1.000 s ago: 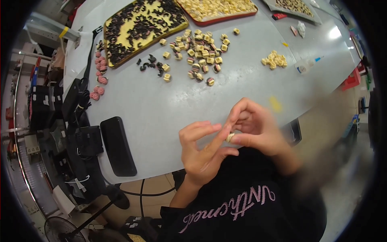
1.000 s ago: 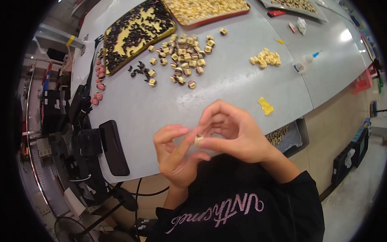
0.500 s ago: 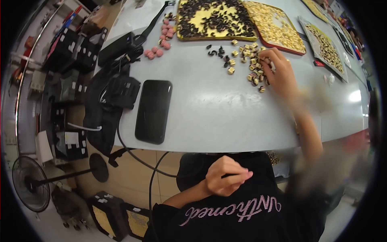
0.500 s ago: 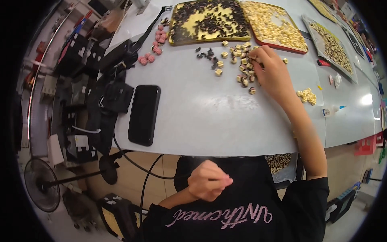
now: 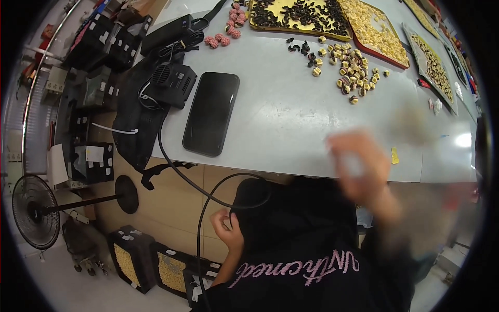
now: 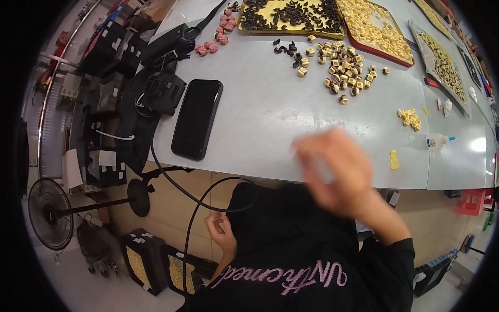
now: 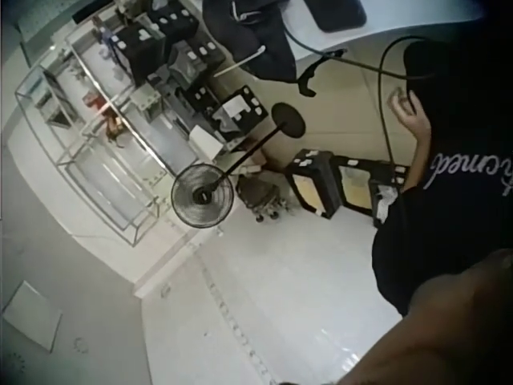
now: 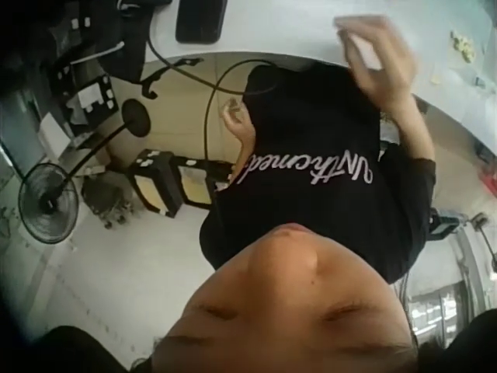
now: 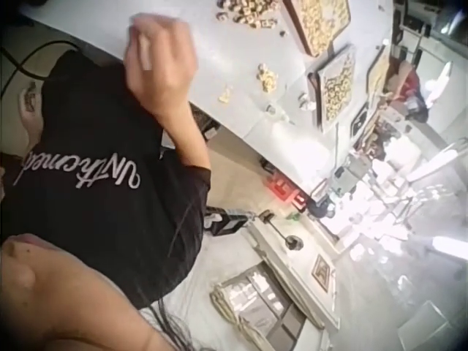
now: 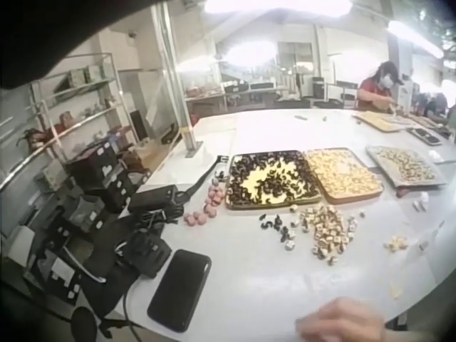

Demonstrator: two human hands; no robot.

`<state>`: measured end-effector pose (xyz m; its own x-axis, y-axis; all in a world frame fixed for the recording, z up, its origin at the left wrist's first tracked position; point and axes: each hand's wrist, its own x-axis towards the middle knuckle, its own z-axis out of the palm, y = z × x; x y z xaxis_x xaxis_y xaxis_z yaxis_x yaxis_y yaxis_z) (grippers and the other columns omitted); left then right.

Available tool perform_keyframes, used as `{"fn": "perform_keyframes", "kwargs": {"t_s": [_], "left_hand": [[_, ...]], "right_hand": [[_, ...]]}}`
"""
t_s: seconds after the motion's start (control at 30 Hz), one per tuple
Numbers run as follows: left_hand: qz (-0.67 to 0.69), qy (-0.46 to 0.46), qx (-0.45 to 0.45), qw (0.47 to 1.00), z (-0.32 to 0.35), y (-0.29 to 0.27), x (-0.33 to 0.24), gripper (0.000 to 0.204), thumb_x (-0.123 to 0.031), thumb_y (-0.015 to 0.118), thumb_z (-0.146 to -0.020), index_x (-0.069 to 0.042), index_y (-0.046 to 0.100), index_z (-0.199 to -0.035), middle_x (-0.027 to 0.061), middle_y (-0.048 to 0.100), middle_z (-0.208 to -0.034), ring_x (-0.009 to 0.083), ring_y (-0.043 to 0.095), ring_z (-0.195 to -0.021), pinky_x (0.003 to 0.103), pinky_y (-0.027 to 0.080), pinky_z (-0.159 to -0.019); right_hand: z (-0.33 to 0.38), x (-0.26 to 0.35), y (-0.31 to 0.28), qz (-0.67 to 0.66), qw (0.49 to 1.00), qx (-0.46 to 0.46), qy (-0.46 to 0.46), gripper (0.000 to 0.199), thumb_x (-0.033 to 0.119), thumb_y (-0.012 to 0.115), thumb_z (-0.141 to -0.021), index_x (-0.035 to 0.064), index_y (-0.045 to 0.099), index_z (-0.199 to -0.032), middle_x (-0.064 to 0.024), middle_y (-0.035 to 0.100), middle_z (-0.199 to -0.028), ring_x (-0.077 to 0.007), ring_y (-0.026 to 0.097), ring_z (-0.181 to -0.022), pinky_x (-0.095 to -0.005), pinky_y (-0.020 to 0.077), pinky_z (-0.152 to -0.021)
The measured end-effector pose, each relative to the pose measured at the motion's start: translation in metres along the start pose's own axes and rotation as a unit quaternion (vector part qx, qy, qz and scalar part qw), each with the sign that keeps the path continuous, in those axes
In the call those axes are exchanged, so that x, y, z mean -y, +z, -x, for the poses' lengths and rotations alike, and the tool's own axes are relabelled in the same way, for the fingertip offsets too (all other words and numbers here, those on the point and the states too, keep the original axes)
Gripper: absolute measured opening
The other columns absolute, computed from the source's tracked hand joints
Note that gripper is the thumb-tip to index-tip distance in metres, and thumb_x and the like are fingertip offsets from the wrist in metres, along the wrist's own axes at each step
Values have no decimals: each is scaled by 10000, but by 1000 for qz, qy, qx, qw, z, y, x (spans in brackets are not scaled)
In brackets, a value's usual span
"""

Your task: Applying glue to small gold-colored components and attaching them to black plastic toy pieces at a factory workbench.

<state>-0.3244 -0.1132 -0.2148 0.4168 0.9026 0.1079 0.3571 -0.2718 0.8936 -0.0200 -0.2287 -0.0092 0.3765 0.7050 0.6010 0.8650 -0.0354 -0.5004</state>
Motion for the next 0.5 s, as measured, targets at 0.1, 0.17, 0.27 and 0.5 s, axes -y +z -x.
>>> {"fn": "perform_keyframes", "kwargs": {"t_s": [0.1, 0.17, 0.27, 0.5], "left_hand": [[84, -49, -80, 992, -17, 9, -10, 306, -79, 537, -848, -4, 494, -1142, 132, 432, -1255, 235, 418, -1125, 343, 355, -882], [127, -73, -121, 982, -28, 13, -16, 315, -67, 536, -844, -1, 480, -1147, 133, 384, -1324, 256, 355, -1217, 373, 314, -956], [112, -31, -108, 987, -42, 4, -16, 348, -66, 536, -848, -3, 458, -1181, 131, 408, -1325, 287, 310, -1259, 406, 237, -1021], [-106, 102, 19, 989, -32, -28, 7, 433, -41, 524, -870, -3, 369, -1272, 152, 407, -1311, 295, 327, -1261, 401, 278, -1020]], "right_hand": [[20, 39, 39, -106, 988, 109, -28, 248, 61, 678, -694, 8, 582, -916, -77, 568, -825, -207, 556, -667, -285, 465, -571], [32, 52, 69, -140, 979, 147, -20, 259, 95, 701, -704, 19, 591, -926, -71, 561, -793, -199, 549, -641, -285, 458, -531], [39, 57, 97, -137, 977, 165, -10, 233, 106, 692, -716, 17, 594, -908, -66, 537, -764, -202, 546, -644, -293, 460, -530], [39, 57, 108, -161, 969, 190, 5, 185, 101, 662, -738, 13, 584, -882, -72, 501, -732, -222, 543, -652, -312, 468, -538]]}}
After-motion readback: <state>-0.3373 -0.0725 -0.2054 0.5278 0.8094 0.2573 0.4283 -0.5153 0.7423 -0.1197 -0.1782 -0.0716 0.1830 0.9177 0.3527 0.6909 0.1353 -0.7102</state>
